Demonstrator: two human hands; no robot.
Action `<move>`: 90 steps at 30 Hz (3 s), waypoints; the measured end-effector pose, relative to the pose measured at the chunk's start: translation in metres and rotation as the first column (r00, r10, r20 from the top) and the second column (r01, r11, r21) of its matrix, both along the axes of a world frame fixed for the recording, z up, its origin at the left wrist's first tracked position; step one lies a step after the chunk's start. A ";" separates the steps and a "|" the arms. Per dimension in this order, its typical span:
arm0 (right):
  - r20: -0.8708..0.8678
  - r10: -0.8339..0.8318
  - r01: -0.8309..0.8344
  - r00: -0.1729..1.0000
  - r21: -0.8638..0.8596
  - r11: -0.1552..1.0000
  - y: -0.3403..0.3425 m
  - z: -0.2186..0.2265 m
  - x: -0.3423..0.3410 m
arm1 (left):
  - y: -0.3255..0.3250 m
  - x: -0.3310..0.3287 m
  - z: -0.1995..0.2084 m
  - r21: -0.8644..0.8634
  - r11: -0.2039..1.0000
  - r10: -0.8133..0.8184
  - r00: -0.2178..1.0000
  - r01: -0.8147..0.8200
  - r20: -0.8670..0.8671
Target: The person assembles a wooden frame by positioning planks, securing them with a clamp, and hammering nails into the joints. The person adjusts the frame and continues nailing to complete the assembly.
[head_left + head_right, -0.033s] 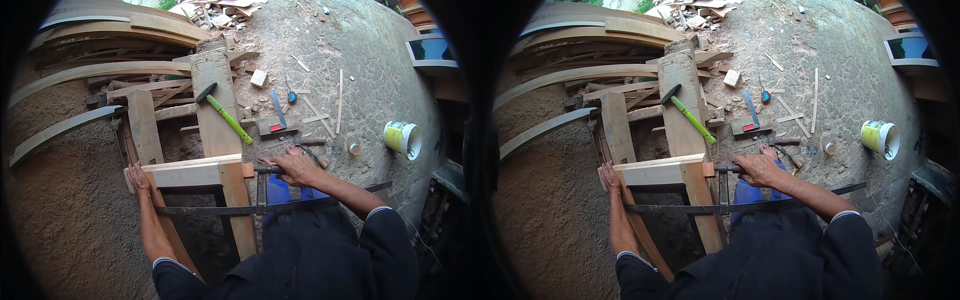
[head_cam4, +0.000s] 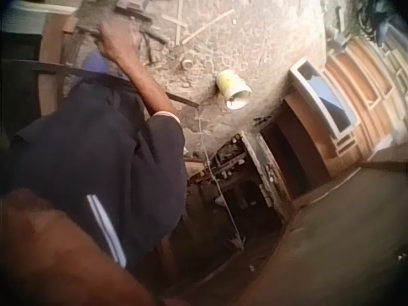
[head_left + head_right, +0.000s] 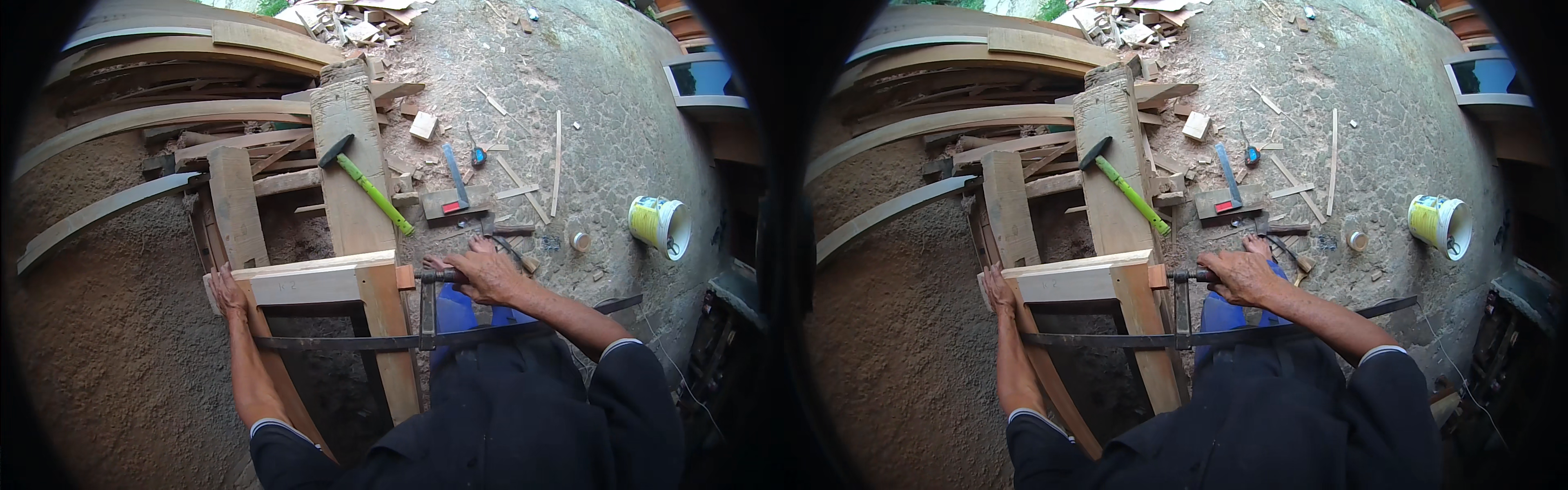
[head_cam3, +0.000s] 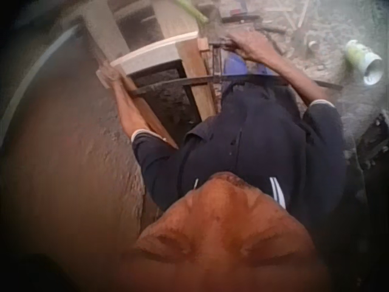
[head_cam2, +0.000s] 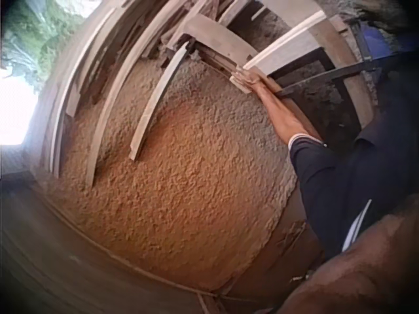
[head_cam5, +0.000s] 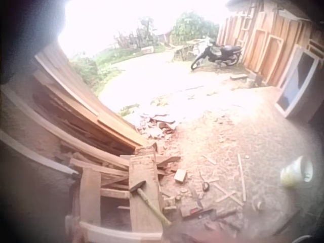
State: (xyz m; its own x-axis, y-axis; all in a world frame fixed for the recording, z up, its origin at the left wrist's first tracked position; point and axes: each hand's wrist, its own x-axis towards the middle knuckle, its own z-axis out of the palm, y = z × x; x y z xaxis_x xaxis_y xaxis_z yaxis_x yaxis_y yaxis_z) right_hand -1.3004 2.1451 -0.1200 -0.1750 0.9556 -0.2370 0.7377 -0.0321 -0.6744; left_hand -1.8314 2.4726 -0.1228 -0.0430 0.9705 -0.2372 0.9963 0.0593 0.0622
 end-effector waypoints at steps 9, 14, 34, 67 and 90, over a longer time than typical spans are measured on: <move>0.045 0.007 -0.003 0.999 -0.092 0.996 0.011 0.004 0.001 | -0.037 0.035 0.011 0.111 0.975 0.198 0.979 -0.191 -0.056; 0.060 0.014 -0.007 0.998 -0.111 0.994 0.013 0.009 -0.001 | -0.063 0.036 0.012 0.109 0.981 0.164 0.986 -0.162 -0.012; -0.642 -0.062 0.159 0.764 0.095 0.983 -0.147 0.080 -0.022 | -0.102 0.093 -0.002 0.187 0.964 0.203 0.977 -0.187 -0.069; -0.378 -0.920 0.269 0.101 -0.880 0.391 -0.305 -0.162 -0.031 | -0.106 0.138 0.021 0.154 0.890 0.419 0.903 -0.430 0.096; -0.327 -0.907 0.336 0.264 -0.850 0.405 -0.347 -0.179 -0.036 | -0.173 0.140 0.014 0.146 0.968 -0.208 0.978 0.204 0.010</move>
State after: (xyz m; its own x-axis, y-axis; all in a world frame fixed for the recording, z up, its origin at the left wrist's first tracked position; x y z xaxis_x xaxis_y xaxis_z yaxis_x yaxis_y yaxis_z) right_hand -1.3364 1.7982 -0.2985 0.0611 0.5184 -0.8530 -0.4260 -0.7593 -0.4919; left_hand -1.6919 2.2996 -0.1086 0.1655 0.9817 -0.0937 0.9841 -0.1583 0.0801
